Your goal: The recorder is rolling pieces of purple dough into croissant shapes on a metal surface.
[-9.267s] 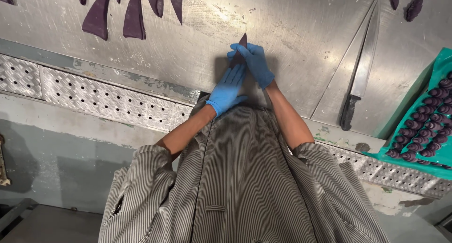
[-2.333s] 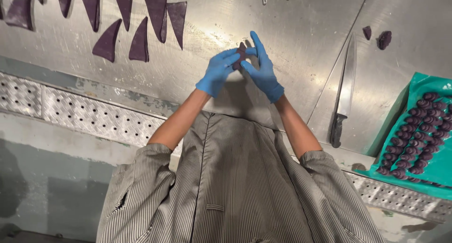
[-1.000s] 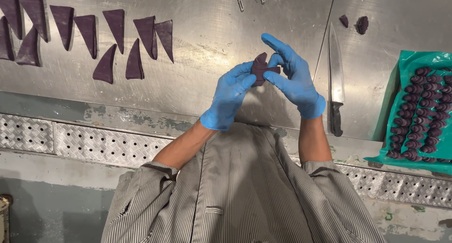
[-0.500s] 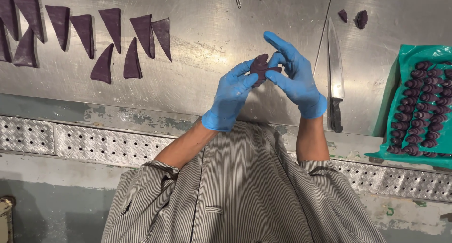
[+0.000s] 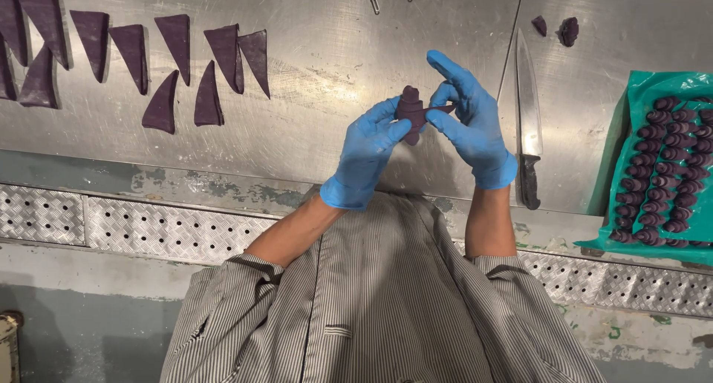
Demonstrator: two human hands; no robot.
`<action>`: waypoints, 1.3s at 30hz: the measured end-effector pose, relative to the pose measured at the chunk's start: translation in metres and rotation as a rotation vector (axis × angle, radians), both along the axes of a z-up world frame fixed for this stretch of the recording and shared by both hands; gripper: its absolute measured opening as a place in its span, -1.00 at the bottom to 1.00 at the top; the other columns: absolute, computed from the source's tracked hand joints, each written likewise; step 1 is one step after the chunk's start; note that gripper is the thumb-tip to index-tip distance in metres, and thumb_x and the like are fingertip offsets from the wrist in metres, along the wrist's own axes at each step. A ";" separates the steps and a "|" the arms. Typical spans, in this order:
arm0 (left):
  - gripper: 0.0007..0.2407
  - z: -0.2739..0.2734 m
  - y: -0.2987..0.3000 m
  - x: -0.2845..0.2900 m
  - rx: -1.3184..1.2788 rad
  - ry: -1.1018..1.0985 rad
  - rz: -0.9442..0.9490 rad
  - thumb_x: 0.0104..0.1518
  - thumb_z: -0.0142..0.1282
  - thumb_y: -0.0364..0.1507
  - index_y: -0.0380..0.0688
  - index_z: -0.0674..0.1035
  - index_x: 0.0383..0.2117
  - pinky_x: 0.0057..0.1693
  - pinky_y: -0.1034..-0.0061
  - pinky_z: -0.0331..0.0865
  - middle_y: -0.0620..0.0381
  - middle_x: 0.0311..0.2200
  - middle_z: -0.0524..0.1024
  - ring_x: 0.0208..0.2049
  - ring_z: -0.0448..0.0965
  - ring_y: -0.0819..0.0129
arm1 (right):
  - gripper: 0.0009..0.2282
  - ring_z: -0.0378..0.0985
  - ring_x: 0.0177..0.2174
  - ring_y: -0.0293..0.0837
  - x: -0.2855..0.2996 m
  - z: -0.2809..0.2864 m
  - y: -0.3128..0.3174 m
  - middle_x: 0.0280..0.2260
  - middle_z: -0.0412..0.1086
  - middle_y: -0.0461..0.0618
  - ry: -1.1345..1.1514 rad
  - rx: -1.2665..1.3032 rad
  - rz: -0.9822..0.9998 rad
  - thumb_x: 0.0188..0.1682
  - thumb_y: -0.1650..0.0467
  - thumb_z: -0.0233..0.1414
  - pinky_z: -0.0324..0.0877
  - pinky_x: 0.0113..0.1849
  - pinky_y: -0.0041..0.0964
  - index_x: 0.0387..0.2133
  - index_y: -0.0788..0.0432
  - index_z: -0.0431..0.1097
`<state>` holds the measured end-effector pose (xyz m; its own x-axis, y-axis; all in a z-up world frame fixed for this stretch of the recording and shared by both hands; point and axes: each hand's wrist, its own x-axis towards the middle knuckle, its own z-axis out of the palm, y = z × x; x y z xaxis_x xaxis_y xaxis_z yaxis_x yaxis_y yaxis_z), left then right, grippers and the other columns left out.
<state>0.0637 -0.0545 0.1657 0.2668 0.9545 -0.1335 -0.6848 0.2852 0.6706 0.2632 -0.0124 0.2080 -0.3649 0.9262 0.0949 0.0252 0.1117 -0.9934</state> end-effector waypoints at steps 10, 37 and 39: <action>-0.60 -0.002 0.000 0.000 -0.058 0.074 -0.051 0.33 0.11 -0.54 -0.48 0.39 0.27 0.21 0.49 0.34 -0.14 -0.06 0.57 -0.01 0.53 0.34 | -0.36 0.35 -0.23 -0.36 -0.009 0.002 -0.004 -0.07 0.34 -0.15 0.049 0.033 0.003 -0.01 0.54 0.12 0.31 0.04 -0.42 0.41 0.32 0.15; -0.62 0.021 0.024 -0.009 0.035 0.034 -0.121 0.34 0.10 -0.53 -0.44 0.39 0.25 0.24 0.48 0.37 0.07 0.02 0.52 0.04 0.50 0.42 | -0.38 0.32 -0.27 -0.36 -0.025 -0.001 -0.006 -0.29 0.28 -0.16 0.122 -0.105 -0.224 -0.02 0.60 0.09 0.26 -0.15 -0.52 0.38 0.34 0.12; -0.64 0.032 0.028 -0.008 -0.040 0.056 -0.090 0.29 0.04 -0.59 -0.34 0.38 0.22 0.31 0.54 0.31 0.16 0.07 0.49 0.11 0.47 0.51 | -0.41 0.35 -0.23 -0.36 -0.025 -0.002 -0.007 -0.24 0.30 -0.16 0.115 -0.038 -0.249 0.03 0.58 0.12 0.30 -0.05 -0.51 0.37 0.35 0.12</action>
